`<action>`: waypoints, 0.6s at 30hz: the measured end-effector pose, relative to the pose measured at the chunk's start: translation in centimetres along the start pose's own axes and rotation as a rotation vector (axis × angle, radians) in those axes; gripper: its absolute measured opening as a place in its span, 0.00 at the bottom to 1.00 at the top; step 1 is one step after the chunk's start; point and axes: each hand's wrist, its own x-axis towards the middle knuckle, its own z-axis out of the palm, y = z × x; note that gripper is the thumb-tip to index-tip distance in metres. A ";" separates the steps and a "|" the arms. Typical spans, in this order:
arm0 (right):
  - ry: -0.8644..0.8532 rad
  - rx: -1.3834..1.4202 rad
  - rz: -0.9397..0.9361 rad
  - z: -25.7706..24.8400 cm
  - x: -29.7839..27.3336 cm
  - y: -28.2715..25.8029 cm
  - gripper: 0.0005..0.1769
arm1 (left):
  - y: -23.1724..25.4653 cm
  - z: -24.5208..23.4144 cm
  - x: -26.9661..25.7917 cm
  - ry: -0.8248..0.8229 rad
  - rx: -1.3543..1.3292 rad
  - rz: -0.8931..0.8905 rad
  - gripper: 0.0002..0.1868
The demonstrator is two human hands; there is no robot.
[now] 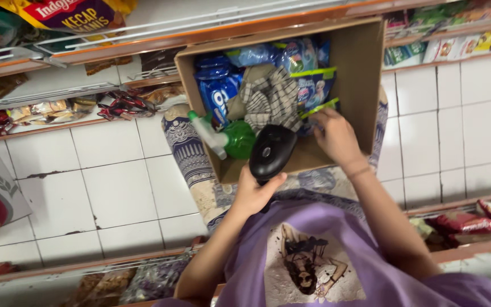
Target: The person sits on the floor and cleans the metal wire shelves of a small store using a spray bottle and a cloth. They spray the shelves and wipe them down, then use a barcode scanner to scan several packages of ice cream before placing them back on the shelf.
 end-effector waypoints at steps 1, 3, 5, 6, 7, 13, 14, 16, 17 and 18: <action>-0.060 -0.104 -0.023 0.7 0.6 0.3 0.16 | -0.1 -0.4 -0.1 -0.004 -0.015 0.024 0.11; -0.176 -0.192 0.053 2.3 2.1 1.1 0.23 | -0.2 -1.0 -0.1 -0.009 -0.014 0.029 0.14; -0.290 -0.278 0.114 3.4 3.2 1.7 0.25 | -0.3 -1.4 0.0 -0.010 0.020 -0.010 0.17; -0.346 -0.317 0.138 3.6 3.7 1.9 0.22 | -0.3 -1.7 0.1 -0.013 0.023 -0.002 0.17; -0.401 -0.356 0.162 3.8 3.9 2.1 0.20 | -0.4 -1.9 0.2 -0.017 0.026 0.007 0.18; -0.284 -0.212 0.032 0.7 2.2 1.7 0.16 | -1.0 -2.3 0.6 -0.035 0.010 -0.017 0.17; -0.251 -0.155 0.010 -0.4 1.6 1.3 0.13 | -1.2 -2.4 0.6 -0.041 0.011 -0.020 0.16; -0.183 -0.042 -0.033 -2.9 0.3 0.7 0.09 | -1.6 -2.4 0.7 -0.078 -0.013 -0.039 0.15; -0.159 -0.001 -0.065 -4.1 -0.3 0.4 0.10 | -1.8 -2.4 0.8 -0.097 -0.025 -0.049 0.14; -0.133 0.039 -0.096 -5.6 -1.1 0.3 0.11 | -2.1 -2.3 1.0 -0.089 -0.064 -0.064 0.14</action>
